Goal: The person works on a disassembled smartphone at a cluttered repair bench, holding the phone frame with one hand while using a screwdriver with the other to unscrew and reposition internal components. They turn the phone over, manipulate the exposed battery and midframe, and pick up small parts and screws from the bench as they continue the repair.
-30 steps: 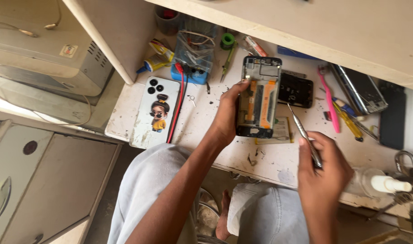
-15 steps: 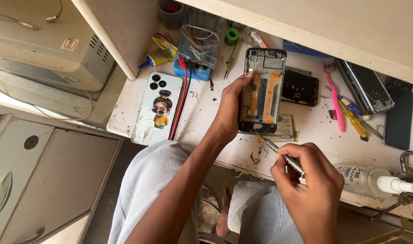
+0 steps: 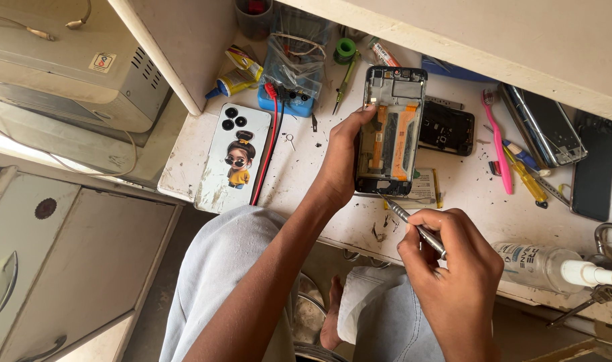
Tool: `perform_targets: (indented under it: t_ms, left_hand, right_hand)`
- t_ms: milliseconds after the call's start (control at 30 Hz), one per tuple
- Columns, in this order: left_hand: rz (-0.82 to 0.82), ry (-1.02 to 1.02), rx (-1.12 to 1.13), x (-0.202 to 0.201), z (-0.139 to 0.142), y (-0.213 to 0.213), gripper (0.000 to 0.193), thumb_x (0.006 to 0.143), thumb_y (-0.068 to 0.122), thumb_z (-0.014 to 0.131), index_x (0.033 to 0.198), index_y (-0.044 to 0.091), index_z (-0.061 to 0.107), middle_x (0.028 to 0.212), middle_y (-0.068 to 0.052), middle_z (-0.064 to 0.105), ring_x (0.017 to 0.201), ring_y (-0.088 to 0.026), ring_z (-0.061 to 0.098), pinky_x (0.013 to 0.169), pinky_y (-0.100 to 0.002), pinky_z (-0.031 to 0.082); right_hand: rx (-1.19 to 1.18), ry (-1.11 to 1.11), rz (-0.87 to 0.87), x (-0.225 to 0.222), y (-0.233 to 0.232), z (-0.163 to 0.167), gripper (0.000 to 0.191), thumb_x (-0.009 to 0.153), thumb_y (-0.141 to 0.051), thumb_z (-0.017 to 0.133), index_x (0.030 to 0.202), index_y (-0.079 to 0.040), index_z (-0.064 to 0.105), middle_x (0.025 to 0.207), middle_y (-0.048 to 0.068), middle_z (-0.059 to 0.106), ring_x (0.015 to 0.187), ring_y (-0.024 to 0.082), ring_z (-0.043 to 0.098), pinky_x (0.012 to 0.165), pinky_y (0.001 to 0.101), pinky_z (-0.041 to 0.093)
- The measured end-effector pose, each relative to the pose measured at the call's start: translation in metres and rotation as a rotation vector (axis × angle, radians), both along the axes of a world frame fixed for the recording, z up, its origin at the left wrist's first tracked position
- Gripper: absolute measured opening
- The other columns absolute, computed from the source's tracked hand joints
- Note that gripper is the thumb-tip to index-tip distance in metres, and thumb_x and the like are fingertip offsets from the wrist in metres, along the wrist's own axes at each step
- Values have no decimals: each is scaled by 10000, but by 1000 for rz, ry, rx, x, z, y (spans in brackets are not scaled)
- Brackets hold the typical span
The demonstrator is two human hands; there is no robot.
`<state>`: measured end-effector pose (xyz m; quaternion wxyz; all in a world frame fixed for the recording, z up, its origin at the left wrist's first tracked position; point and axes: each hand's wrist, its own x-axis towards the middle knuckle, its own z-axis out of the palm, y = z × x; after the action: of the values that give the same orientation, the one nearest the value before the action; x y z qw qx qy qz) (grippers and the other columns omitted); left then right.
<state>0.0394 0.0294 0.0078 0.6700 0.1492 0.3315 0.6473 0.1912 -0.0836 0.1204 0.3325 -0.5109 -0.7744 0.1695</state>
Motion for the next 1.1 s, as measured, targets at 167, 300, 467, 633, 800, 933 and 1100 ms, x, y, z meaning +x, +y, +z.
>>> perform_targets:
  t_ms: [167,300,467,633,800,933,1100]
  left_hand:
    - [-10,29,10,0,2,-1,376,983,396,567,1080,45,661,933,-53,652,828,-147,612,754,-315,527]
    - [-17,87,37,1,6,-5,378,990,389,555,1088,41,664,926,-49,645,821,-141,612,744,-309,529]
    - [-41,151,31,3,10,-7,383,992,387,544,1081,31,657,910,-54,635,805,-150,614,711,-321,534]
    - [-108,257,-73,8,8,-6,430,952,440,495,1140,92,662,872,-65,648,777,-181,653,668,-365,563]
    - [-27,234,-22,7,4,-6,429,970,374,588,1203,34,706,998,-50,687,871,-154,620,781,-321,533]
    - [-48,187,-14,10,3,-8,415,987,373,558,1169,25,694,963,-62,665,835,-166,618,732,-330,533]
    - [-45,140,-34,10,3,-8,416,983,378,544,1156,25,681,956,-65,672,830,-167,624,720,-334,549]
  right_hand:
    - [-28,-11,-6,-1,2,0,183,827,77,741,963,10,639,862,62,661,624,120,635,519,266,499]
    - [-31,-2,51,-3,2,2,183,822,80,714,967,5,632,881,66,643,701,118,667,560,252,537]
    - [-143,-65,28,-1,3,2,149,833,45,689,972,0,666,891,93,661,613,152,659,493,282,516]
    - [-226,-73,-136,1,6,-4,201,958,-136,714,1056,0,603,760,118,714,583,176,706,513,329,530]
    - [-242,-101,-135,-1,8,-11,127,983,-139,644,1017,-23,605,707,132,718,587,212,740,523,344,551]
    - [-152,-177,-68,1,6,-12,137,961,-127,660,989,-7,602,756,173,695,635,325,695,568,421,513]
    - [-128,-195,1,2,8,-11,113,953,-100,654,987,-10,595,767,194,678,677,388,664,596,449,507]
